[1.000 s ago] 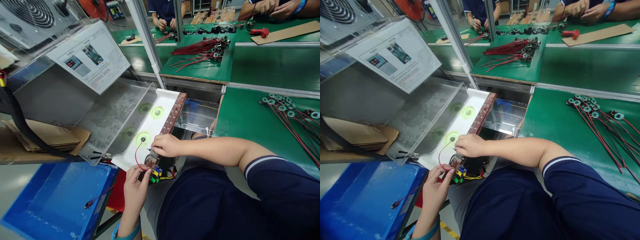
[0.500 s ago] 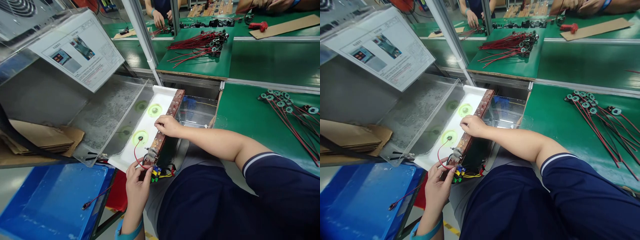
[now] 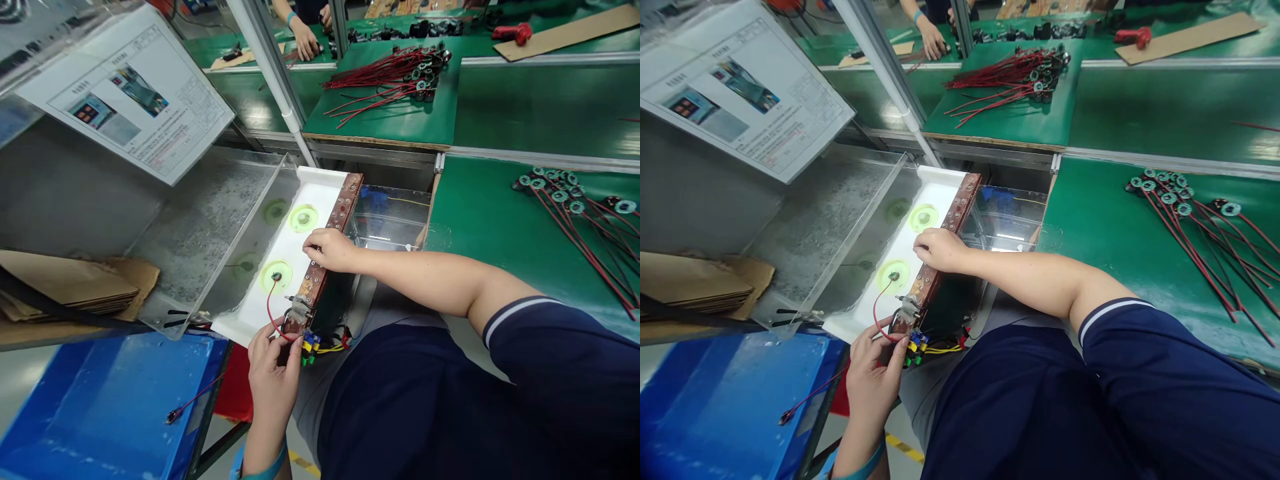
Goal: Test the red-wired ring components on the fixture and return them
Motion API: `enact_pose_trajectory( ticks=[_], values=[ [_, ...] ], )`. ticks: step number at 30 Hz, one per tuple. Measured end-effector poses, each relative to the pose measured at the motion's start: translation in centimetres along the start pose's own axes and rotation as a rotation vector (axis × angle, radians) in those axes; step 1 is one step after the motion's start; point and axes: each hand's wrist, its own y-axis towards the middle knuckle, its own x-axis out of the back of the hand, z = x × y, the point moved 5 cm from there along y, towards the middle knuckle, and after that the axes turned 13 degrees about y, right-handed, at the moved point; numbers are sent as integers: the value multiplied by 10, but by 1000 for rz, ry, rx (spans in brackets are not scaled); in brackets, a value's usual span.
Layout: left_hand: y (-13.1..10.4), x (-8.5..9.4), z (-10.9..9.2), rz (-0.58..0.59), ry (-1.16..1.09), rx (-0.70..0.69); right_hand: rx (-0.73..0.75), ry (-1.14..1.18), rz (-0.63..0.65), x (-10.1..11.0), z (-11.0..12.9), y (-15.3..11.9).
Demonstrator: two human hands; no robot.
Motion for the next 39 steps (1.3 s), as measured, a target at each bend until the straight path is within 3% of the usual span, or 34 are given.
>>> enact_pose_trajectory(
  ticks=[18,27,39],
  values=[
    [3,1,-8,15,85,-98,-8,-26,23,-2,-1,0],
    [1,3,-12,-34,153,-177,-34,-45,39,0,4,-2],
    [0,2,-9,-38,167,-192,-47,-65,56,-1,3,-2]
  ],
)
